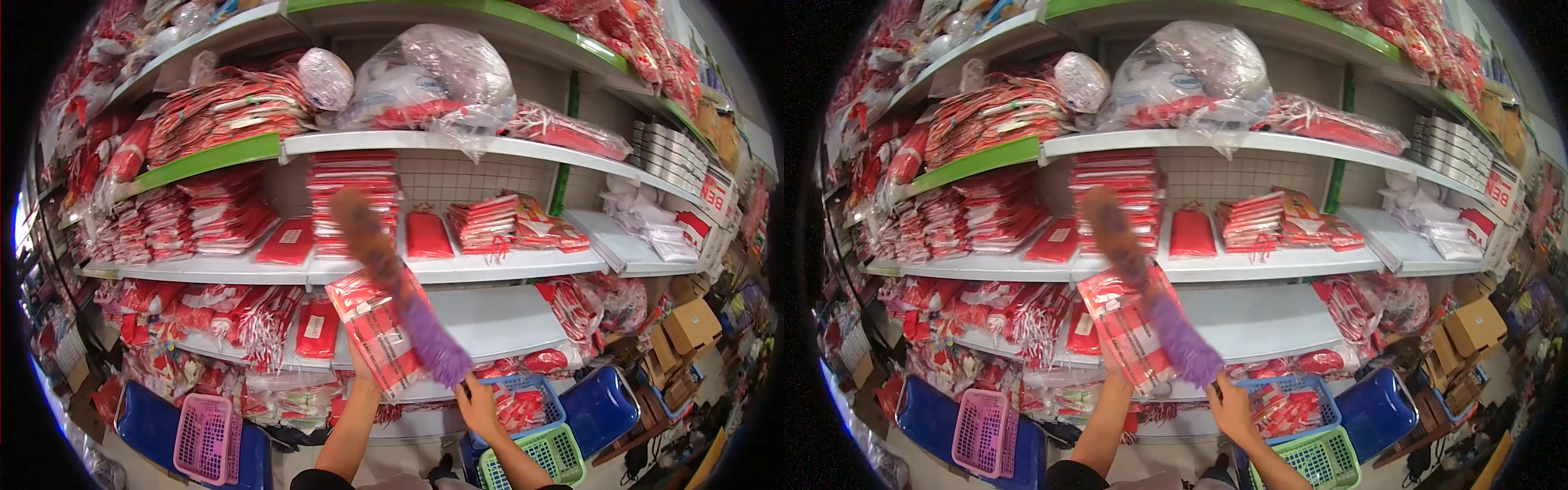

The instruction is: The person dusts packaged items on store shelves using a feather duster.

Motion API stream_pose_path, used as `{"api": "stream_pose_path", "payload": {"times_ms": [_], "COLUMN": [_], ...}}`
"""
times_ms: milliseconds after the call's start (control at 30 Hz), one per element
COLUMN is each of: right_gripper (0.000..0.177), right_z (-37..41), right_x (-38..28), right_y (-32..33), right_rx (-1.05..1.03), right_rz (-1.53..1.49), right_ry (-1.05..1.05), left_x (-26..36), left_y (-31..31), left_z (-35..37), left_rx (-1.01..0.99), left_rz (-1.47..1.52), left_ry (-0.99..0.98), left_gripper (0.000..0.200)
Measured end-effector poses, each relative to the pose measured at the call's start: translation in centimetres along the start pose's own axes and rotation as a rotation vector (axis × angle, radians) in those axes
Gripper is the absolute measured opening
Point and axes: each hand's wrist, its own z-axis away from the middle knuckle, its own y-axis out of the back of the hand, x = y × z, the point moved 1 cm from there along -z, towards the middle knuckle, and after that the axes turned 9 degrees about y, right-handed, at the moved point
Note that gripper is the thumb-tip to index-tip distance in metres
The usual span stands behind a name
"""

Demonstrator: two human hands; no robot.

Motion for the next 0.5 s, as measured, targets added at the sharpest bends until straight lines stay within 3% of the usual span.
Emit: {"api": "stream_pose_path", "payload": {"times_ms": [33,67,133,167,267,400,500], "right_gripper": [0.019,0.019,0.018,0.019,0.019,0.021,0.024], "right_z": [-0.6,-0.8,-1.0,-0.5,0.5,1.7,4.4], "right_x": [0.5,0.0,-1.0,-0.8,-0.9,0.2,2.8], "right_y": [-1.0,-1.6,-2.5,-3.3,-3.5,-4.2,-5.4], "right_rx": [0.081,0.027,-0.084,-0.150,-0.244,-0.142,-0.185], "right_rz": [0.012,-0.012,-0.058,-0.096,0.061,-0.153,-0.034], "right_ry": [0.014,0.040,0.094,0.221,0.385,-0.020,0.186], "left_x": [0.6,1.2,2.5,3.5,7.0,9.7,10.0], "left_y": [-1.7,-2.4,2.1,4.6,9.1,7.9,6.9], "left_z": [0.8,1.4,0.7,0.2,-0.7,0.5,0.8], "left_rx": [-0.014,-0.026,-0.235,-0.340,-0.317,-0.236,-0.204], "left_rz": [-0.040,-0.081,0.003,0.042,0.071,0.046,0.025], "left_ry": [-0.026,-0.053,-0.055,-0.056,-0.219,-0.334,-0.339], "left_gripper": [0.060,0.059,0.058,0.057,0.054,0.053,0.053]}}
